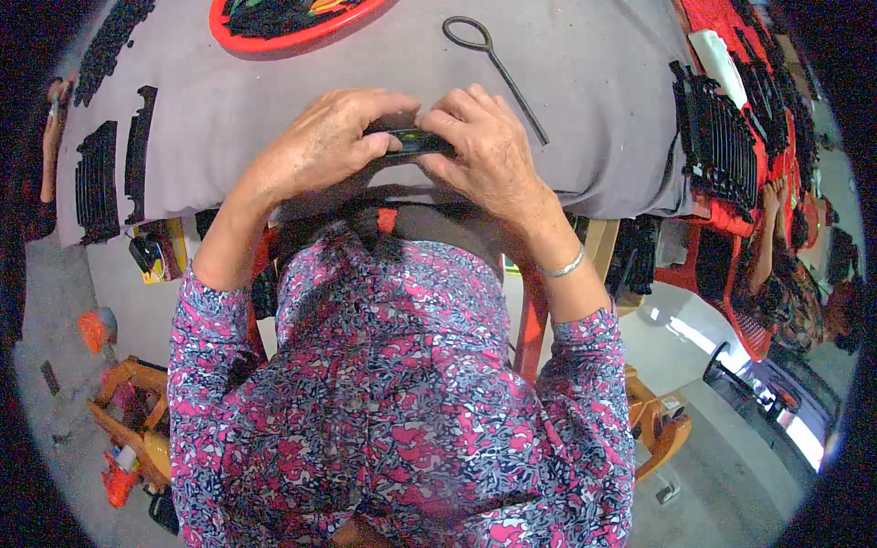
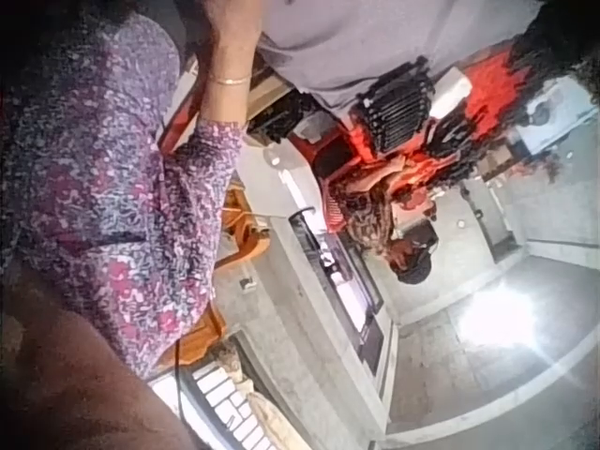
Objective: The person assembles small plastic cartridge housings by inserting internal components into them using a lever tool.
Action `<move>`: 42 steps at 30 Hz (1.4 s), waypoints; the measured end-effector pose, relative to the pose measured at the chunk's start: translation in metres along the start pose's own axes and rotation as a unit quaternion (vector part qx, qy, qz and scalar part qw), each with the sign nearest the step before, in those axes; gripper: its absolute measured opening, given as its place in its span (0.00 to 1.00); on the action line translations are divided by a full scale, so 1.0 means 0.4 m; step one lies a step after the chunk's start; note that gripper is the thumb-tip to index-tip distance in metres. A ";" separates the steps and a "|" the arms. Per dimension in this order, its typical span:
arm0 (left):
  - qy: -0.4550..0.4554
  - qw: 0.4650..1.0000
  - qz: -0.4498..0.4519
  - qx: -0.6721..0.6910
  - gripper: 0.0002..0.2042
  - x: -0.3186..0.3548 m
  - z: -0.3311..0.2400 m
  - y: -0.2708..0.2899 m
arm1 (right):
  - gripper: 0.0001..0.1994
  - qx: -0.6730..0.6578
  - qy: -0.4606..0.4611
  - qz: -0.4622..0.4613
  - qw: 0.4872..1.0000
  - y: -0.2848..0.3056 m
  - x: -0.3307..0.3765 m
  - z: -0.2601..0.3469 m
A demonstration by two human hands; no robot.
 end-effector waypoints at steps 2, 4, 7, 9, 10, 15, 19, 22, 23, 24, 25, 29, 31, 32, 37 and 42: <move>-0.020 0.999 -0.004 -0.027 0.17 0.005 -0.013 -0.005 | 0.18 0.000 0.001 -0.016 1.000 0.013 -0.001 0.001; -0.033 0.999 0.007 -0.013 0.19 0.001 -0.010 -0.011 | 0.18 -0.022 -0.007 0.056 0.998 0.001 -0.012 0.001; -0.025 0.999 0.018 0.017 0.21 0.005 -0.020 -0.007 | 0.19 -0.093 0.007 0.113 0.989 -0.006 -0.039 -0.008; -0.004 0.999 0.016 0.032 0.22 0.005 -0.020 -0.004 | 0.20 -0.109 -0.004 0.142 0.984 -0.004 -0.049 -0.008; 0.001 0.999 0.024 0.045 0.24 0.004 -0.015 -0.006 | 0.21 -0.126 -0.016 0.173 0.977 -0.018 -0.049 -0.010; 0.000 0.998 -0.007 0.059 0.29 0.009 0.000 -0.009 | 0.27 -0.099 -0.007 0.205 0.974 -0.063 -0.045 -0.032; -0.011 0.998 -0.003 0.064 0.31 0.006 -0.008 -0.013 | 0.27 -0.110 -0.020 0.204 0.972 -0.062 -0.044 -0.037; 0.004 0.999 -0.005 0.037 0.31 0.006 -0.013 -0.008 | 0.24 -0.109 -0.048 0.221 0.968 -0.065 -0.050 -0.037; 0.008 1.000 -0.009 0.019 0.31 0.007 -0.014 -0.005 | 0.24 -0.110 -0.048 0.222 0.968 -0.063 -0.050 -0.037; 0.009 1.000 -0.009 0.019 0.31 0.005 -0.006 -0.004 | 0.23 -0.108 -0.039 0.213 0.970 -0.058 -0.054 -0.035; 0.002 0.999 -0.006 0.045 0.31 -0.003 0.003 -0.002 | 0.23 -0.106 -0.031 0.204 0.973 -0.055 -0.057 -0.035; -0.001 0.997 -0.003 0.075 0.31 -0.005 0.009 -0.002 | 0.23 -0.155 -0.015 0.165 0.974 -0.059 -0.058 -0.042; -0.004 0.997 -0.012 0.081 0.31 -0.002 0.010 -0.005 | 0.23 -0.135 -0.028 0.203 0.969 -0.071 -0.054 -0.045; -0.007 0.996 -0.021 0.086 0.31 0.000 0.010 -0.004 | 0.23 -0.136 -0.028 0.204 0.969 -0.073 -0.051 -0.043; 0.000 0.998 -0.014 0.064 0.31 0.003 -0.007 -0.009 | 0.23 -0.124 -0.015 0.194 0.973 -0.073 -0.048 -0.048; -0.023 0.999 -0.033 0.015 0.31 0.006 -0.008 -0.012 | 0.24 -0.108 -0.012 0.203 0.973 -0.073 -0.048 -0.047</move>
Point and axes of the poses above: each hand's wrist, its own x-axis away from the middle knuckle, its own y-axis out of the back of the hand, z = x × y, the point moved 9 cm from there along -x, towards the middle knuckle, and after that the axes turned 14 degrees about x, right-handed, at the moved point
